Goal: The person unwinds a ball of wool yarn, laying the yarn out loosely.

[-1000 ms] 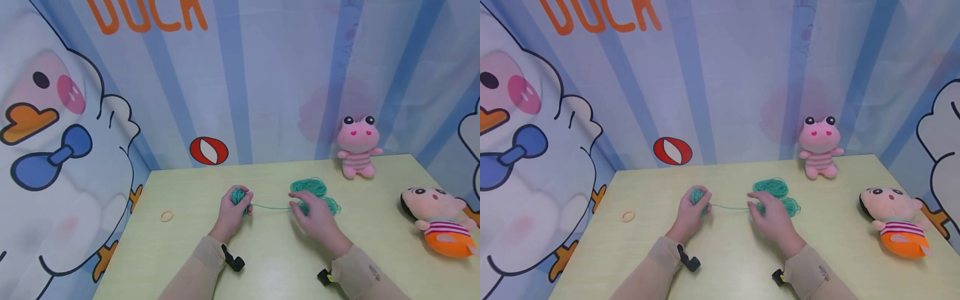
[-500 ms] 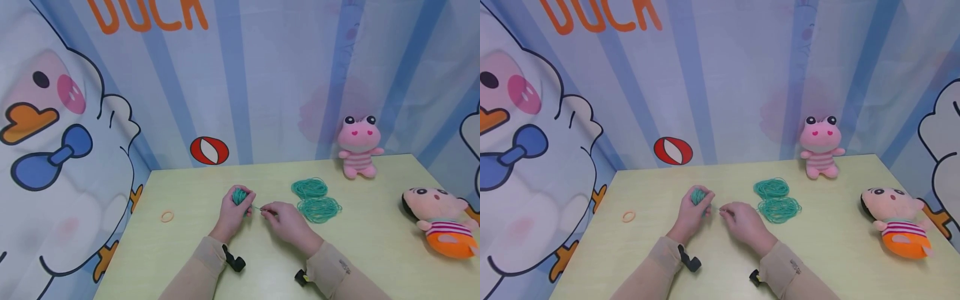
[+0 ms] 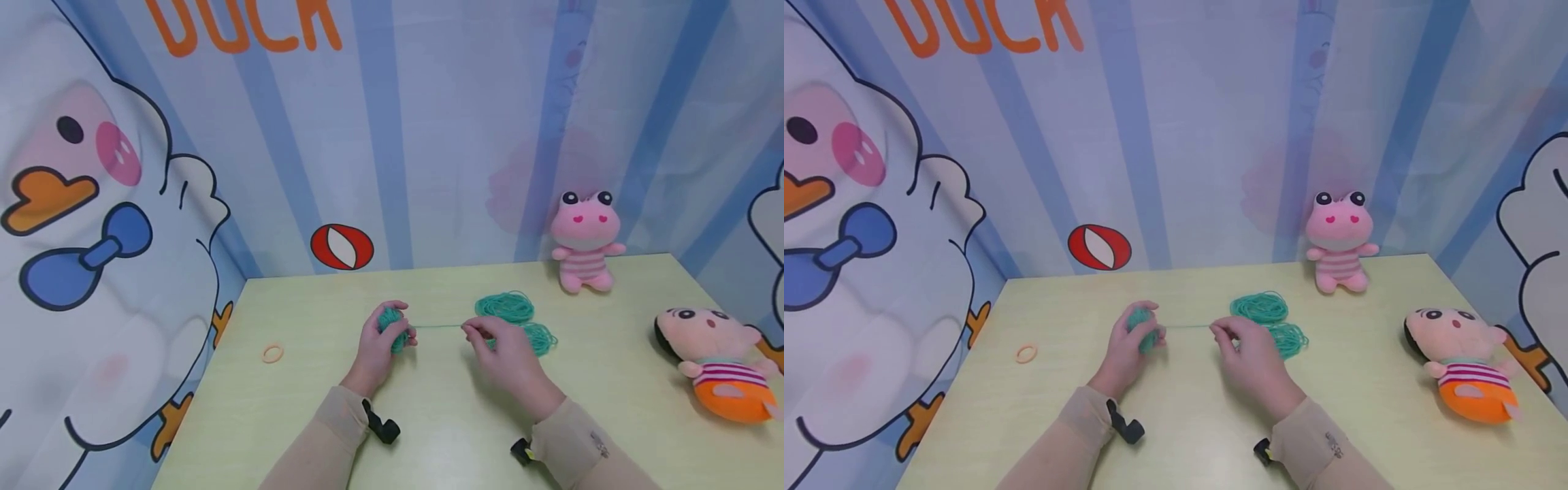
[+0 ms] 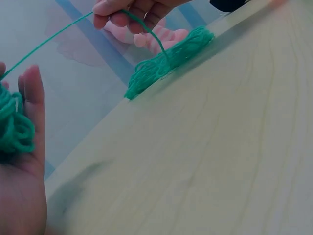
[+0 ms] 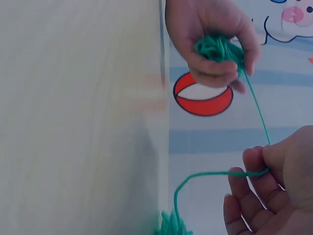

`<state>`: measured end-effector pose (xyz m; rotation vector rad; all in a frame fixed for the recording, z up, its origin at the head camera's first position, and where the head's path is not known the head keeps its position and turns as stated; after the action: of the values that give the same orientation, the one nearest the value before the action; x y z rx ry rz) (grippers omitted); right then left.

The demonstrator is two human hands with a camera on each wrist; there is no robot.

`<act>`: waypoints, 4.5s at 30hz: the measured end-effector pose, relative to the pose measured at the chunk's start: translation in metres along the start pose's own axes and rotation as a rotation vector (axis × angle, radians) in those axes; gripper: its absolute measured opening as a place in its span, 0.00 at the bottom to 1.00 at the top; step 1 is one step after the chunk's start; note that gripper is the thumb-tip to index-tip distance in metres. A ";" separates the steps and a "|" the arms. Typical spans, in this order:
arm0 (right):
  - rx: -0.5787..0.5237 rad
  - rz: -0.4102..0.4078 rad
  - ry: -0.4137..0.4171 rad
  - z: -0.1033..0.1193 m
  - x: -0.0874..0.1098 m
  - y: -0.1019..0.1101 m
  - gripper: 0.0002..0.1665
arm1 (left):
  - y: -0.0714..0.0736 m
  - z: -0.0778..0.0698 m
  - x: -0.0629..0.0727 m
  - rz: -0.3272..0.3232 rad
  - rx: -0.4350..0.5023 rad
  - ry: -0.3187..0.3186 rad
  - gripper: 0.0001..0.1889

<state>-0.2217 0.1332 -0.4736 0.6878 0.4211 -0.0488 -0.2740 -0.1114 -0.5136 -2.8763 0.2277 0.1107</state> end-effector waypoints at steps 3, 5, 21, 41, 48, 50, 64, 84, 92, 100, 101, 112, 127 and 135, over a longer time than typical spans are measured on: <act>0.017 -0.043 -0.008 -0.008 0.000 0.010 0.10 | 0.000 0.000 0.000 0.014 -0.005 -0.012 0.11; 0.030 -0.061 -0.022 -0.012 0.001 0.016 0.11 | 0.001 0.000 0.000 0.007 -0.006 -0.015 0.09; 0.079 -0.210 -0.048 -0.035 0.009 0.057 0.10 | 0.004 0.000 -0.002 -0.123 -0.032 -0.014 0.23; 0.248 -0.054 -0.299 -0.087 0.013 0.083 0.21 | 0.005 0.001 -0.003 -0.186 0.112 -0.025 0.16; 0.233 -0.028 -0.269 -0.074 0.011 0.071 0.27 | 0.002 -0.001 -0.001 -0.130 0.091 -0.024 0.13; 0.221 -0.060 -0.218 -0.064 0.009 0.064 0.26 | 0.002 -0.001 -0.001 -0.114 0.090 -0.019 0.14; 0.017 0.177 0.007 0.008 -0.005 -0.034 0.28 | -0.004 -0.001 0.000 -0.023 0.106 -0.021 0.16; -0.014 -0.046 -0.065 0.014 -0.008 -0.033 0.11 | -0.003 0.002 -0.001 -0.060 0.056 0.025 0.18; 0.001 -0.192 -0.004 0.000 0.000 0.000 0.09 | -0.003 0.000 0.000 -0.022 0.083 0.020 0.18; 0.025 -0.312 -0.017 -0.020 0.005 0.031 0.08 | 0.001 0.003 -0.003 -0.046 0.073 0.004 0.15; 0.027 -0.324 -0.022 -0.022 0.005 0.034 0.09 | 0.002 0.003 -0.003 -0.051 0.078 0.003 0.15; 0.049 -0.382 -0.060 -0.043 0.010 0.056 0.11 | 0.003 0.003 -0.004 -0.093 -0.107 0.036 0.24; 0.157 -0.357 -0.210 -0.070 0.015 0.078 0.15 | 0.005 0.003 -0.006 -0.226 0.114 -0.045 0.13; 0.217 -0.149 -0.318 -0.082 0.015 0.077 0.19 | 0.005 0.002 -0.004 -0.180 0.167 -0.040 0.11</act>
<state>-0.2236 0.2455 -0.4896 0.8449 0.1610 -0.3442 -0.2787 -0.1148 -0.5164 -2.7099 -0.0283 0.1093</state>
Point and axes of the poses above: each hand's wrist, its own x-axis away from the middle knuckle, its own y-axis out of the back of the hand, z = x × y, the point moved 2 cm from there along -x, towards the middle knuckle, and after that the axes turned 3 degrees about -z, right-handed, at the moved point
